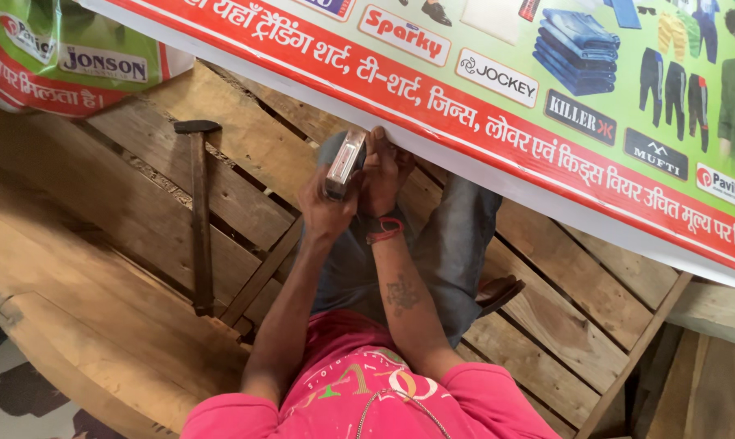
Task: The person sits on a wooden pallet and uses a staple gun to attach a large printed banner to the wooden surface. They repeatedly position the banner, fire the staple gun, and adjust the material to secure it in place.
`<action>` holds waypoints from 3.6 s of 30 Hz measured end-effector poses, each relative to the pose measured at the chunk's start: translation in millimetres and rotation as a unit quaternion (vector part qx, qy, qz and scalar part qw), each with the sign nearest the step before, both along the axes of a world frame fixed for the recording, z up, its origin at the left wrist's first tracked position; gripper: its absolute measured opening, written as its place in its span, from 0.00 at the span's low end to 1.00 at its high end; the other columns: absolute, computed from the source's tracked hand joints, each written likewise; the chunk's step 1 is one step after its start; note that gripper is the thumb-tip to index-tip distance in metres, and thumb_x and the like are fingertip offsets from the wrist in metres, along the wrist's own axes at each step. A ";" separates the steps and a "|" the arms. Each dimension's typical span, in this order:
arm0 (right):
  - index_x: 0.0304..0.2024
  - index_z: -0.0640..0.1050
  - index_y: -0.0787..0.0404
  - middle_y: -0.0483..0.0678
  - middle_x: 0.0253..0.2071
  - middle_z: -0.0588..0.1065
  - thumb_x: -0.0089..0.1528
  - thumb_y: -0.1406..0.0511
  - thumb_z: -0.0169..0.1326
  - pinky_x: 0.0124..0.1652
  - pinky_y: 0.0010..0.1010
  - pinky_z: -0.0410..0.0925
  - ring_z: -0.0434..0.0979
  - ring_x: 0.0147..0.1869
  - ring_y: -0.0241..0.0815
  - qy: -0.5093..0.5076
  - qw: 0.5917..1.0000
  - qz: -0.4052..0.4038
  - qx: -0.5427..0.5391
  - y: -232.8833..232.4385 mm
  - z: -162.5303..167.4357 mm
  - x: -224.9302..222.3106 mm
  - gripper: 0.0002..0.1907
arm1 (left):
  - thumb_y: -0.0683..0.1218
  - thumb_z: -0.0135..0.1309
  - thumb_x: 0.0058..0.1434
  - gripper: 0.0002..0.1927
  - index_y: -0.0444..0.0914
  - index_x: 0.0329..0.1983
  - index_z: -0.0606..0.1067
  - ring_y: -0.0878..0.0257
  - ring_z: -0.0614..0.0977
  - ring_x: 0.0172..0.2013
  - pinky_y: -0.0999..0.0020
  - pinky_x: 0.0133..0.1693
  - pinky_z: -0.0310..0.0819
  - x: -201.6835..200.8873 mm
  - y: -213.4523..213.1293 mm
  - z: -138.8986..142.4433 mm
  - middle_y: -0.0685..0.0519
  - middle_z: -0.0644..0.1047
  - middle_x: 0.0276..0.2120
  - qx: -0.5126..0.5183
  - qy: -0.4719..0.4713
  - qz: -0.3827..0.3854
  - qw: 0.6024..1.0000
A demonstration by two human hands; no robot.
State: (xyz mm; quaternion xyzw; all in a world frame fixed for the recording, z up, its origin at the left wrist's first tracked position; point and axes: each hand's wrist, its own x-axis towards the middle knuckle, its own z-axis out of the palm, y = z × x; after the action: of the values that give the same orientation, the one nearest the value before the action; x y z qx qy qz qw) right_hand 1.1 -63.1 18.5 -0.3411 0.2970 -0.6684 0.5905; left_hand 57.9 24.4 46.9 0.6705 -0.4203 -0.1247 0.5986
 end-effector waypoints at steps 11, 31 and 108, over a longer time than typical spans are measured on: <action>0.48 0.74 0.65 0.49 0.48 0.75 0.64 0.75 0.60 0.59 0.42 0.73 0.77 0.53 0.43 -0.177 0.983 0.024 0.052 -1.4 23.1 5.3 0.12 | 0.43 0.68 0.58 0.13 0.34 0.43 0.80 0.52 0.84 0.29 0.61 0.32 0.76 4.7 -0.5 -2.0 0.41 0.81 0.29 0.036 -0.022 -0.007 0.999; 0.56 0.76 0.63 0.49 0.53 0.78 0.68 0.70 0.59 0.56 0.39 0.74 0.78 0.56 0.44 -0.108 0.991 0.066 0.039 -12.1 -38.9 2.4 0.14 | 0.37 0.73 0.42 0.37 0.27 0.57 0.73 0.54 0.81 0.42 0.63 0.38 0.73 88.4 98.3 -89.7 0.43 0.82 0.45 -0.150 0.583 -0.298 0.740; 0.44 0.79 0.68 0.47 0.40 0.79 0.67 0.70 0.60 0.47 0.28 0.73 0.78 0.45 0.35 0.008 1.000 0.014 0.016 -9.3 -15.2 -11.6 0.06 | 0.38 0.61 0.55 0.26 0.34 0.58 0.70 0.36 0.78 0.51 0.48 0.50 0.73 19.2 -8.9 -0.7 0.37 0.77 0.48 0.090 -0.066 -0.118 0.987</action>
State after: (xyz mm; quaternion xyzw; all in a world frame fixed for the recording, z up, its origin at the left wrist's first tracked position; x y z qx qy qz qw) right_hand -10.6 -72.5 3.3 -0.3408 0.3077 -0.6525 0.6028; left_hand 77.1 15.5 46.2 0.6745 -0.5219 -0.1871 0.4875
